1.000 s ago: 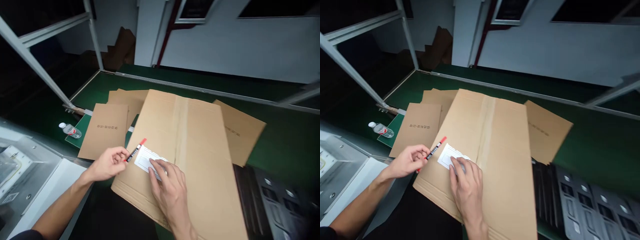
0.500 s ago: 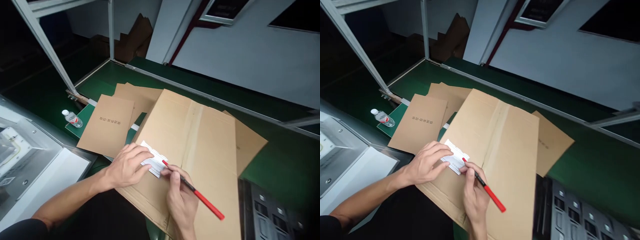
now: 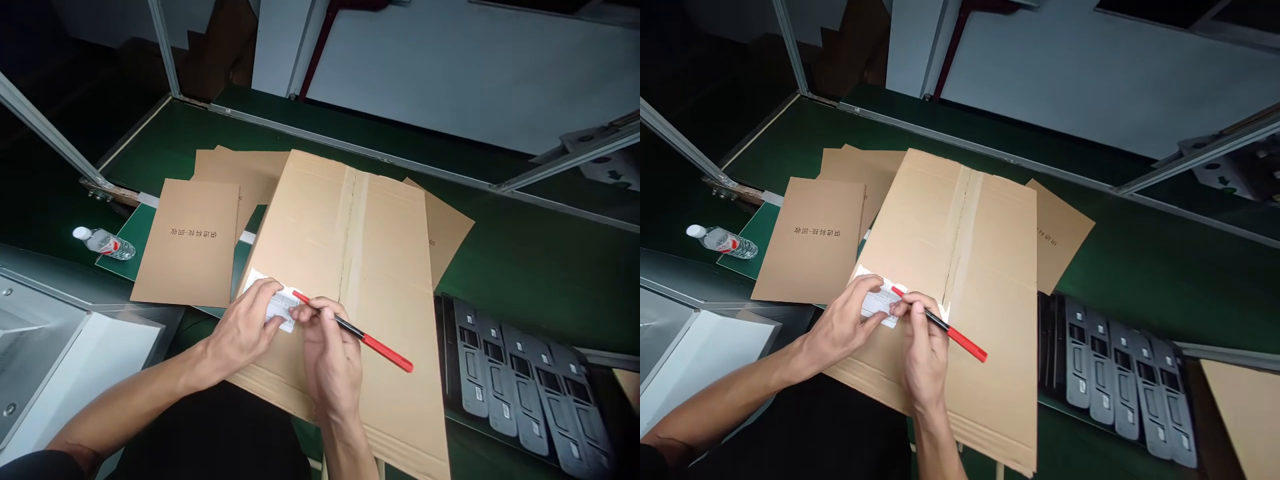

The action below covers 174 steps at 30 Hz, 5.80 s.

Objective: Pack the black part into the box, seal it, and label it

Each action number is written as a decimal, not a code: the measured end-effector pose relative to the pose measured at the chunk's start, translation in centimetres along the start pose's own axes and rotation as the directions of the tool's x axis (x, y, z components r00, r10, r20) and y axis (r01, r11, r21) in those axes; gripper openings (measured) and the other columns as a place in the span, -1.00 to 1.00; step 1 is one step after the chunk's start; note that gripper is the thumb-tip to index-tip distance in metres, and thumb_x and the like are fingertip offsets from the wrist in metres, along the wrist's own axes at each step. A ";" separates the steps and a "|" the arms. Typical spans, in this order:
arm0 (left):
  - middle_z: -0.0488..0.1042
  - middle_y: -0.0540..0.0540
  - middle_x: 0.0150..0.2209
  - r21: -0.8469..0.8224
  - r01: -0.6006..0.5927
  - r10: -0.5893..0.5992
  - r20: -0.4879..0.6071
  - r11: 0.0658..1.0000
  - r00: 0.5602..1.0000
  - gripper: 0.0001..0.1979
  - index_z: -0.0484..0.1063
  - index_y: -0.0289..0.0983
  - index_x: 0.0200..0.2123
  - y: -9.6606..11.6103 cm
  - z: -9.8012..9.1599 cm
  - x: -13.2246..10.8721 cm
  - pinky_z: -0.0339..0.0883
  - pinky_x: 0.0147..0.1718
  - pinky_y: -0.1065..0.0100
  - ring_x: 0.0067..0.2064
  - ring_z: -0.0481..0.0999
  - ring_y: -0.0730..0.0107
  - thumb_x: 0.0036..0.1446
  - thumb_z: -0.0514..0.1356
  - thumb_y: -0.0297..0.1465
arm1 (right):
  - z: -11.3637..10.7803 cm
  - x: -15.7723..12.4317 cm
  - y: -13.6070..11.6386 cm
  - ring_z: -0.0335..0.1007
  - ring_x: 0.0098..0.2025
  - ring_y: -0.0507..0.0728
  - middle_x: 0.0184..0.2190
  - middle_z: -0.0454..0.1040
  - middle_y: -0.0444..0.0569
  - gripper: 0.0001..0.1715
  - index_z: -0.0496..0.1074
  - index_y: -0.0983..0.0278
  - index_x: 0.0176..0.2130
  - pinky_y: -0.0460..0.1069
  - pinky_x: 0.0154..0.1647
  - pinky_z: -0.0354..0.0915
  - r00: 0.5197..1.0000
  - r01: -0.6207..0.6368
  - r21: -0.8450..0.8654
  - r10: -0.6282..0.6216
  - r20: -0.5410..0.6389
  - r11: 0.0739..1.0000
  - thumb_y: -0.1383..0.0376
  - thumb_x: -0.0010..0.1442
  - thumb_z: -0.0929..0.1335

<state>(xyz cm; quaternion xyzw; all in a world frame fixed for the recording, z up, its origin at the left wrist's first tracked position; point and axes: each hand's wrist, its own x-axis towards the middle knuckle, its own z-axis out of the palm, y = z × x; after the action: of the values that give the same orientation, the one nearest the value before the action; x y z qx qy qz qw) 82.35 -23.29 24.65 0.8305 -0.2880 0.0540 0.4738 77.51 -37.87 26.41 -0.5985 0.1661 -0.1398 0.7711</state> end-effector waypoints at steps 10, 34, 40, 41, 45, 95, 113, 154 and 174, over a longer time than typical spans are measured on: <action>0.54 -0.06 -0.26 0.029 -0.301 0.287 0.231 0.953 0.930 -0.81 0.47 -0.25 -0.22 -1.0 -1.4 1.6 0.46 -0.13 0.27 -0.19 0.54 0.33 0.48 0.15 -0.34 | -0.8 -0.2 -0.2 0.11 -0.50 0.02 -0.58 0.16 -0.21 -0.43 0.54 0.25 -0.36 -0.01 -0.40 0.29 0.992 -0.113 -0.220 0.121 0.025 0.969 -0.19 0.27 0.45; 0.69 -0.17 -0.16 0.111 -0.413 0.394 0.157 0.904 0.905 -0.90 0.53 -0.29 -0.23 -1.2 -2.3 -0.1 0.58 0.12 0.09 0.02 0.67 0.15 0.36 0.26 -0.40 | -2.6 0.2 -0.6 0.55 0.10 0.20 -0.04 0.66 0.00 -0.65 0.46 0.20 0.13 0.14 0.11 0.44 0.802 0.590 -0.739 -0.342 0.490 0.325 0.44 0.40 0.39; 0.69 -0.19 0.02 0.289 -0.271 0.254 0.097 0.918 0.962 -0.92 0.54 -0.31 -0.17 -1.7 -3.0 0.9 0.53 0.16 0.06 0.18 0.62 0.09 0.39 0.23 -0.45 | -3.1 -0.5 -1.3 0.56 -0.27 0.12 -0.26 0.65 -0.08 -0.73 0.49 0.18 -0.02 0.07 -0.25 0.40 0.771 0.634 -0.679 -0.381 0.511 0.371 0.48 0.33 0.43; 0.68 -0.19 0.05 0.297 -0.274 0.256 0.099 0.915 0.962 -0.91 0.54 -0.31 -0.17 -1.7 -2.9 1.0 0.50 0.20 0.04 0.21 0.60 0.09 0.40 0.22 -0.44 | -3.1 -0.5 -1.1 0.58 -0.24 0.14 -0.25 0.66 -0.07 -0.71 0.49 0.17 0.00 0.09 -0.20 0.43 0.767 0.636 -0.669 -0.407 0.496 0.384 0.48 0.34 0.41; 0.67 -0.21 0.07 0.281 -0.340 0.312 0.142 0.897 0.940 -0.89 0.53 -0.31 -0.18 -1.5 -2.8 0.9 0.56 0.16 0.07 0.15 0.63 0.11 0.42 0.21 -0.41 | -3.1 0.6 -0.2 0.50 0.25 0.29 0.12 0.63 0.09 -0.53 0.41 0.17 0.24 0.24 0.20 0.45 0.753 0.635 -0.725 -0.426 0.502 0.268 0.45 0.42 0.32; 0.67 -0.12 -0.16 0.290 -0.197 0.172 0.110 0.937 0.979 -0.87 0.56 -0.30 -0.16 -0.7 -2.9 -0.8 0.39 -0.04 0.16 -0.11 0.58 0.25 0.40 0.22 -0.38 | 1.3 1.0 -0.5 0.38 -0.53 -0.02 -0.54 0.46 -0.24 -0.88 0.46 0.18 -0.26 -0.10 -0.48 0.36 0.994 0.113 -0.471 -0.096 0.060 0.875 0.28 0.32 0.47; 0.68 -0.10 -0.17 0.296 -0.178 0.167 0.061 0.939 0.984 -0.84 0.57 -0.30 -0.21 -0.9 -2.7 -0.8 0.38 -0.02 0.14 -0.13 0.57 0.26 0.39 0.21 -0.37 | 1.8 0.5 0.6 0.46 -0.50 0.01 -0.51 0.55 -0.20 -0.74 0.45 0.22 -0.42 -0.07 -0.43 0.44 0.977 0.183 -0.547 -0.212 0.010 0.817 0.33 0.22 0.55; 0.67 -0.11 -0.16 0.303 -0.167 0.154 0.066 0.938 0.986 -0.85 0.55 -0.30 -0.21 -0.9 -2.6 -0.9 0.37 0.01 0.13 -0.10 0.56 0.26 0.39 0.23 -0.36 | 0.9 0.7 1.2 0.40 -0.51 -0.06 -0.50 0.52 -0.27 -0.76 0.46 0.22 -0.39 -0.13 -0.46 0.36 0.971 0.234 -0.590 -0.221 0.096 0.773 0.42 0.20 0.54; 0.68 -0.11 -0.15 0.315 -0.168 0.153 0.071 0.934 0.986 -0.85 0.56 -0.27 -0.20 -0.8 -2.7 -0.9 0.39 0.01 0.12 -0.11 0.59 0.24 0.40 0.21 -0.36 | 1.2 0.8 1.0 0.41 -0.53 -0.02 -0.53 0.52 -0.24 -0.77 0.48 0.23 -0.42 -0.09 -0.47 0.38 0.978 0.192 -0.617 -0.202 0.055 0.763 0.34 0.22 0.54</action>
<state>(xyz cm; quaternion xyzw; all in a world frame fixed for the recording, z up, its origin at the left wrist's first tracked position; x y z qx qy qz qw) 82.53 -20.38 25.18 0.8710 -0.3529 0.1199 0.3201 78.70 -36.92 25.66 -0.8310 0.1447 -0.1624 0.5120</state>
